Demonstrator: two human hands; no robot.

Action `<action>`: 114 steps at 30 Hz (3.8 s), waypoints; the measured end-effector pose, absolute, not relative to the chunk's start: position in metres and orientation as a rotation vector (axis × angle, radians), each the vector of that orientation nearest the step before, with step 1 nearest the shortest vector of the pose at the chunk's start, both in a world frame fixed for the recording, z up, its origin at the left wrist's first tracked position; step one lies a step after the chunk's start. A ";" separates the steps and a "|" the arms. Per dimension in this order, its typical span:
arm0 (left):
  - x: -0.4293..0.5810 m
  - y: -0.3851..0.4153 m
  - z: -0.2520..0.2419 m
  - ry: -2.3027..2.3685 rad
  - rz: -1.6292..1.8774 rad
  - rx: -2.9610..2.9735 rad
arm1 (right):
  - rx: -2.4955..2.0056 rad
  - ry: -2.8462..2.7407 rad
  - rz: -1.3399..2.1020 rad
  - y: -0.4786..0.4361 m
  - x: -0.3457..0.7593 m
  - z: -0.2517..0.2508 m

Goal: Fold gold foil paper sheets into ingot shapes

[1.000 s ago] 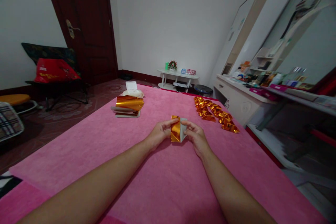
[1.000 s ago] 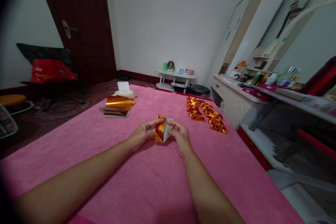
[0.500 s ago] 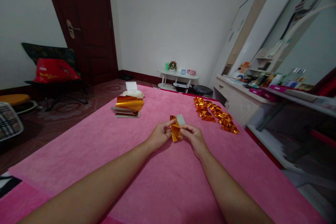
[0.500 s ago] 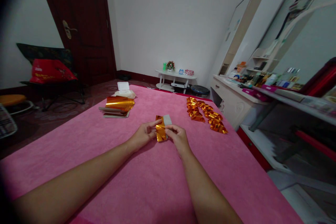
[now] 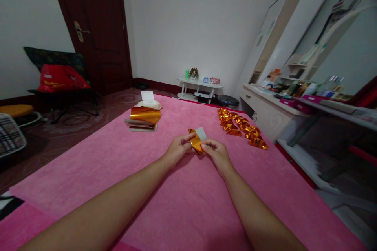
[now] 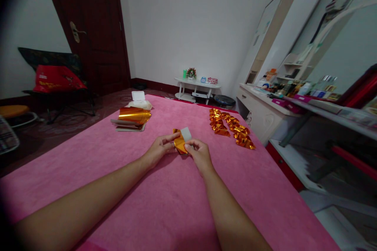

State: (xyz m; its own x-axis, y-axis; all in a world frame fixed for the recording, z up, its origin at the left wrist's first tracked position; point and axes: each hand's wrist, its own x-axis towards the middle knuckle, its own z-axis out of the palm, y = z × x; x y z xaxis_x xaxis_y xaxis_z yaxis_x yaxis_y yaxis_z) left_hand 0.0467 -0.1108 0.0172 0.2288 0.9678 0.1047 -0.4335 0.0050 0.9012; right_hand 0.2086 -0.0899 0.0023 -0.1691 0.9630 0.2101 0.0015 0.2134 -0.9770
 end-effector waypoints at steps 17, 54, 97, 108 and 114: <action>0.048 -0.112 0.018 0.711 1.222 1.083 | -0.990 -1.445 1.166 -0.088 0.210 -0.001; 0.047 -0.108 0.014 0.800 1.283 1.034 | -1.005 -1.479 1.130 -0.092 0.209 0.005; 0.040 -0.100 0.005 0.851 1.397 1.081 | -0.889 -1.066 1.296 -0.092 0.210 0.013; 0.039 -0.097 0.005 0.763 1.392 1.185 | -0.898 -0.918 1.135 -0.083 0.221 0.007; 0.036 -0.093 -0.001 0.765 1.314 1.302 | -0.911 -0.916 1.098 -0.083 0.220 0.006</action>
State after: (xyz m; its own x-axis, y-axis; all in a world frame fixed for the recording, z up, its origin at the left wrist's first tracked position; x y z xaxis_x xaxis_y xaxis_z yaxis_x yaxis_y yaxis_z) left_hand 0.0363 -0.0935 -0.0014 0.1819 0.9488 0.2581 -0.2439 -0.2108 0.9466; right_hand 0.2201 -0.0828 0.0059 0.2001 0.9689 0.1452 -0.3163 0.2042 -0.9264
